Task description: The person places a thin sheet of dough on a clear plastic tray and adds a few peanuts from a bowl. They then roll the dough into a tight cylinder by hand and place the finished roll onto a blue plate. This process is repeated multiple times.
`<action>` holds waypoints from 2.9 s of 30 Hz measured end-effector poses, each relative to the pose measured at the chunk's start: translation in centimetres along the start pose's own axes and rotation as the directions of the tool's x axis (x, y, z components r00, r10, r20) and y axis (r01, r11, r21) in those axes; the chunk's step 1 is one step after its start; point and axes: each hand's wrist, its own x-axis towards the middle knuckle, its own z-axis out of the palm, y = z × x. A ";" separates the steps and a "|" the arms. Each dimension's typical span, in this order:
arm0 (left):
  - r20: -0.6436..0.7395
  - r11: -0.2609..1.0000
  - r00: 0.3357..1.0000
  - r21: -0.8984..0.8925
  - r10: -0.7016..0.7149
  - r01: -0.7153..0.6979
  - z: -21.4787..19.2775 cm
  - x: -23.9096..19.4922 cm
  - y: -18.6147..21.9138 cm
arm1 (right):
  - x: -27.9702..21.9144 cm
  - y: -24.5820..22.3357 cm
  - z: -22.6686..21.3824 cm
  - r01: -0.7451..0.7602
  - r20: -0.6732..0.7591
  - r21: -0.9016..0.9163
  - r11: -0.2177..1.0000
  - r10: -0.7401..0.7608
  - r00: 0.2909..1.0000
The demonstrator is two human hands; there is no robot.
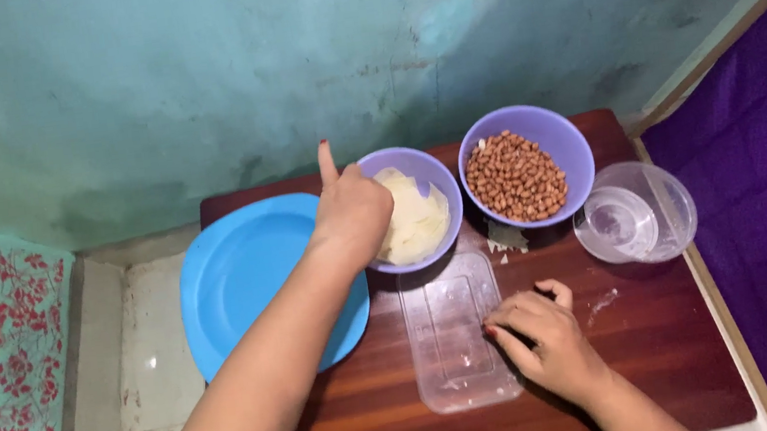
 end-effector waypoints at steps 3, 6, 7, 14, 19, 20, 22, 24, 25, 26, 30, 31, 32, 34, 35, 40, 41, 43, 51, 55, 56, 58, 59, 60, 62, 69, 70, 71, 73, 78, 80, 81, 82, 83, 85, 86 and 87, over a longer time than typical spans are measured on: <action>-0.045 0.999 0.999 -0.039 -0.013 0.011 0.0 0.1 -0.5 | -0.7 1.0 0.6 -0.043 0.024 -0.022 0.999 0.044 0.999; -0.146 0.998 0.989 -0.067 -0.012 0.003 0.6 -0.3 -0.5 | -0.8 0.6 0.3 -0.036 0.002 -0.024 0.999 0.036 0.999; -0.145 0.998 0.989 -0.069 -0.013 0.003 0.1 -0.5 -0.7 | -0.6 0.6 0.2 -0.036 0.005 -0.025 0.999 0.036 0.999; -0.228 0.828 0.953 -0.559 -0.199 0.039 -2.2 -3.4 -1.8 | -0.5 0.5 0.2 -0.029 0.009 -0.008 1.000 0.029 1.000; 0.190 0.375 0.916 -0.869 -0.353 0.324 -6.8 -7.2 -2.0 | -0.7 0.4 0.2 -0.046 0.023 -0.014 0.999 0.046 0.999; 0.185 0.319 0.921 -0.899 -0.342 0.299 -6.7 -7.6 -2.1 | -0.7 0.5 0.3 -0.035 0.017 -0.020 0.999 0.035 0.999; 0.179 0.260 0.926 -0.926 -0.333 0.273 -6.5 -8.7 -1.8 | -0.6 0.7 0.2 -0.021 0.012 -0.028 0.999 0.022 1.000; 0.165 0.182 0.938 -0.957 -0.304 0.227 -6.3 -10.0 -1.2 | -0.5 0.5 0.1 -0.022 0.000 -0.035 0.999 0.022 1.000; 0.165 0.181 0.939 -0.957 -0.303 0.227 -6.4 -10.8 -0.2 | -0.7 0.6 0.1 -0.023 0.001 -0.035 0.999 0.023 1.000; 0.132 0.201 0.948 -0.960 -0.290 0.195 -6.6 -11.7 0.7 | -0.7 0.7 0.1 -0.024 -0.010 -0.044 0.999 0.024 1.000; 0.040 0.290 0.969 -0.951 -0.244 0.112 -6.1 -14.1 4.6 | -0.8 0.6 0.1 -0.029 -0.020 -0.049 0.998 0.028 0.999; 0.037 0.290 0.970 -0.951 -0.242 0.108 -5.2 -14.0 5.7 | -0.5 0.5 0.0 -0.029 -0.023 -0.051 0.998 0.028 0.999; -0.107 0.359 0.942 -0.933 -0.318 0.015 -4.2 -14.2 7.0 | -0.5 0.3 0.0 -0.033 -0.023 -0.058 0.998 0.032 0.999; -0.249 0.432 0.892 -0.899 -0.378 -0.068 -2.4 -14.4 9.3 | -0.7 0.2 0.1 -0.040 -0.020 -0.065 0.997 0.039 0.999; -0.390 0.529 0.853 -0.832 -0.347 -0.165 -1.8 -14.5 10.2 | -0.9 0.3 0.1 -0.040 -0.014 -0.063 0.997 0.039 0.999; -0.431 0.693 0.892 -0.684 -0.134 -0.226 -0.2 -15.2 11.8 | -0.8 0.3 0.1 -0.051 -0.008 -0.070 0.996 0.051 0.999; -0.427 0.681 0.891 -0.699 -0.153 -0.218 -0.5 -15.3 11.5 | -0.9 0.3 0.1 -0.031 -0.013 -0.076 0.997 0.030 0.999; -0.422 0.664 0.893 -0.715 -0.160 -0.219 -0.7 -15.4 10.9 | -0.8 0.2 0.1 -0.025 -0.023 -0.083 0.996 0.023 0.999; -0.364 0.725 0.909 -0.680 -0.204 -0.109 0.8 -15.6 11.8 | -1.1 0.2 1.1 0.071 0.118 -0.161 0.984 -0.052 0.992; -0.375 0.719 0.902 -0.685 -0.214 -0.115 0.8 -15.4 11.7 | -0.8 -0.6 0.5 0.084 0.054 -0.163 0.983 -0.076 0.996; -0.382 0.725 0.899 -0.679 -0.215 -0.115 0.9 -15.3 11.8 | -0.8 -0.5 0.5 0.079 0.062 -0.161 0.984 -0.070 0.996; -0.389 0.730 0.896 -0.674 -0.216 -0.117 1.0 -15.2 11.8 | -0.8 -0.5 0.5 0.072 0.069 -0.162 0.984 -0.062 0.996; -0.384 0.740 0.899 -0.664 -0.212 -0.109 1.1 -15.2 11.9 | -0.8 -0.5 0.5 0.073 0.069 -0.156 0.985 -0.062 0.996; -0.379 0.749 0.902 -0.655 -0.208 -0.102 1.2 -15.2 11.9 | -0.8 -0.5 0.5 0.072 0.070 -0.150 0.986 -0.062 0.996; -0.382 0.748 0.899 -0.656 -0.214 -0.101 1.0 -15.3 11.8 | -0.8 -0.7 0.5 0.073 0.066 -0.146 0.987 -0.064 0.996; -0.442 0.710 0.873 -0.682 -0.208 -0.176 -0.9 -15.3 11.0 | 0.0 -1.9 -2.4 0.076 0.070 -0.142 0.987 -0.066 0.995; -0.443 0.709 0.873 -0.682 -0.205 -0.179 -0.9 -15.4 11.0 | 0.7 -1.7 -3.6 0.073 0.068 -0.143 0.987 -0.063 0.996; -0.439 0.687 0.879 -0.697 -0.184 -0.205 -0.8 -15.4 11.0 | 1.4 -1.5 -4.8 0.086 0.049 -0.205 0.975 -0.077 0.996; -0.441 0.666 0.884 -0.708 -0.159 -0.233 -1.1 -15.1 10.7 | 3.3 -0.9 -7.0 0.097 0.024 -0.266 0.959 -0.094 0.995; -0.483 0.639 0.874 -0.690 -0.055 -0.341 -1.2 -15.1 11.0 | 7.5 1.5 -10.7 0.016 -0.085 -0.501 0.866 -0.067 0.994; -0.476 0.655 0.879 -0.676 -0.039 -0.337 -1.0 -15.0 11.2 | 8.3 1.4 -11.2 -0.006 -0.095 -0.485 0.874 -0.046 0.994; -0.462 0.669 0.887 -0.666 -0.024 -0.329 -0.9 -15.1 11.3 | 8.7 1.4 -11.3 -0.030 -0.101 -0.466 0.884 -0.020 0.995; -0.461 0.668 0.887 -0.668 -0.024 -0.329 -0.7 -15.0 11.2 | 8.9 1.4 -11.5 -0.030 -0.100 -0.467 0.884 -0.019 0.995; -0.451 0.673 0.892 -0.665 -0.018 -0.322 -0.5 -15.0 11.1 | 9.2 1.3 -11.6 -0.034 -0.102 -0.460 0.887 -0.015 0.995; -0.438 0.673 0.899 -0.667 -0.008 -0.319 -0.1 -15.0 11.3 | 9.2 1.7 -11.6 -0.044 -0.103 -0.455 0.890 -0.003 0.995; -0.426 0.679 0.905 -0.666 -0.007 -0.308 0.0 -15.0 11.3 | 9.2 2.0 -11.6 -0.055 -0.085 -0.463 0.885 0.018 0.996; -0.414 0.685 0.910 -0.665 -0.005 -0.298 0.1 -15.0 11.3 | 9.2 2.3 -11.6 -0.066 -0.068 -0.471 0.879 0.039 0.997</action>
